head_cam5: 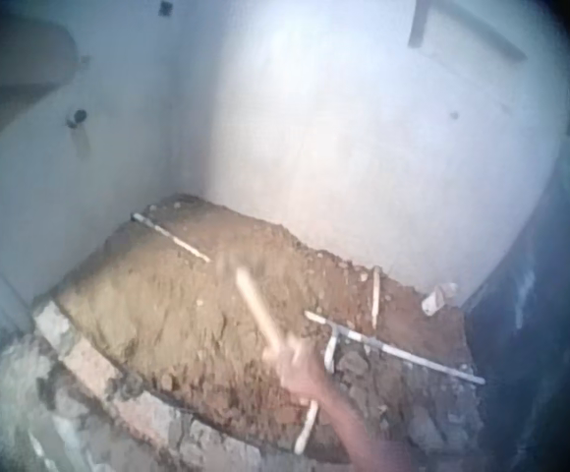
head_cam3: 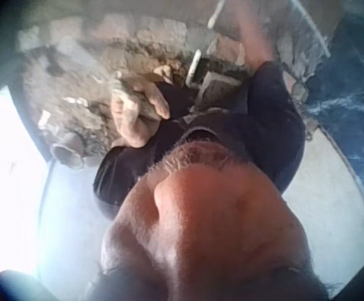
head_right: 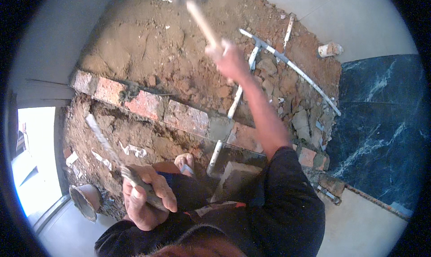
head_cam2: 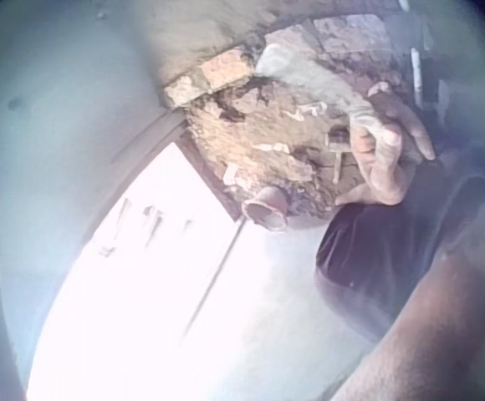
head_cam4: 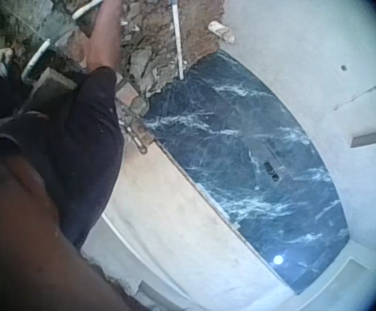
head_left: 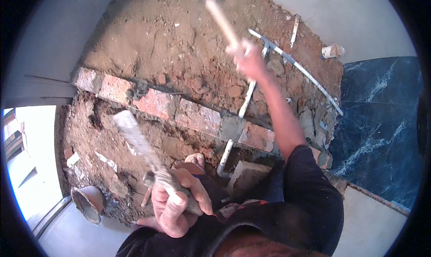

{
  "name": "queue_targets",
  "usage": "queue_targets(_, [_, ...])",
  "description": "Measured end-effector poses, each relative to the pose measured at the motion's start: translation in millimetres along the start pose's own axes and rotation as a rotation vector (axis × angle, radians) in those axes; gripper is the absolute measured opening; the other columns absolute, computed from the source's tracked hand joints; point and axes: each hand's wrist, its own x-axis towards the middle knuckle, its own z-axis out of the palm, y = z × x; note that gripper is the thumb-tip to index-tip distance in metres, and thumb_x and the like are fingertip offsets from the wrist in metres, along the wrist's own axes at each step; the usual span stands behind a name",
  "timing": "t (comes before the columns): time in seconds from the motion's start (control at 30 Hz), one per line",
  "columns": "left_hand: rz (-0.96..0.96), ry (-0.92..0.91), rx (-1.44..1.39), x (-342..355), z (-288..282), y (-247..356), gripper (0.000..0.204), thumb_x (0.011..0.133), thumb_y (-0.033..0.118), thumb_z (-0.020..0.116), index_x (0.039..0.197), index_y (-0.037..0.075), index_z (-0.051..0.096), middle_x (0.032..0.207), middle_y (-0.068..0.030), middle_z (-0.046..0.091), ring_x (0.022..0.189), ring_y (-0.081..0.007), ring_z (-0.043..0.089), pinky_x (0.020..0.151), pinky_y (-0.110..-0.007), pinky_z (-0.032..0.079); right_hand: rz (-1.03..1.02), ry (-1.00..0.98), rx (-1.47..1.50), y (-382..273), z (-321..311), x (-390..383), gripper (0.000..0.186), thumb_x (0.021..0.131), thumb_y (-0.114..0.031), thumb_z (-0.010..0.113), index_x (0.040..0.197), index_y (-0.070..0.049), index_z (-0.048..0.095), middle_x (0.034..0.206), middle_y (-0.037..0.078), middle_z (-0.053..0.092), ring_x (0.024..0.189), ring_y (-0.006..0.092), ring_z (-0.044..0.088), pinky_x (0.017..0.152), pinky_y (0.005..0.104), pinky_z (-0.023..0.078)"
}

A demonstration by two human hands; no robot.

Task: The person uses a hammer to tap bricks into place along a trench, then uses a trowel to apply and spread mortar onto the bricks and surrounding dirt.

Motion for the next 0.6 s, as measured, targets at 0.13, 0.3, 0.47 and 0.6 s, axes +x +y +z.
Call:
queue_targets(0.13, [-0.020,0.046,-0.064,7,4,-2,0.031,0.097,0.024,0.056,0.103,-0.003,0.044,0.074,-0.0150,0.051,0.049,-0.0225,0.055,0.039,-0.032,0.052,-0.431,0.486,-0.002,-97,-87,20,0.044,0.088,-0.045,0.067,0.091,-0.001,0.062,0.067,0.004,0.060,0.054,0.0112,0.056,0.045,0.0292,0.043])
queue_targets(0.3, [-0.053,0.020,-0.065,12,3,-8,0.031,0.096,0.024,0.057,0.103,-0.004,0.044,0.074,-0.0158,0.051,0.049,-0.0228,0.055,0.040,-0.032,0.052,-0.699,0.966,-0.114,-85,-92,88,0.036,0.092,-0.034,0.061,0.092,0.001,0.054,0.067,0.014,0.058,0.058,0.0269,0.058,0.051,0.0394,0.043])
queue_targets(0.47, [-0.060,0.031,-0.090,11,7,-9,0.032,0.096,0.024,0.057,0.103,-0.004,0.044,0.073,-0.0157,0.051,0.048,-0.0230,0.055,0.040,-0.032,0.051,-0.237,0.690,-0.227,85,38,47,0.043,0.092,-0.034,0.062,0.109,0.002,0.046,0.073,0.025,0.059,0.072,0.0444,0.063,0.063,0.0494,0.048])
queue_targets(0.6, [-0.047,0.018,-0.018,11,1,-7,0.032,0.096,0.025,0.057,0.103,-0.004,0.044,0.071,-0.0149,0.051,0.048,-0.0231,0.055,0.039,-0.031,0.051,0.312,0.035,-0.086,172,61,31,0.039,0.088,-0.034,0.066,0.102,0.001,0.054,0.065,0.012,0.061,0.056,0.0295,0.062,0.051,0.0421,0.051])
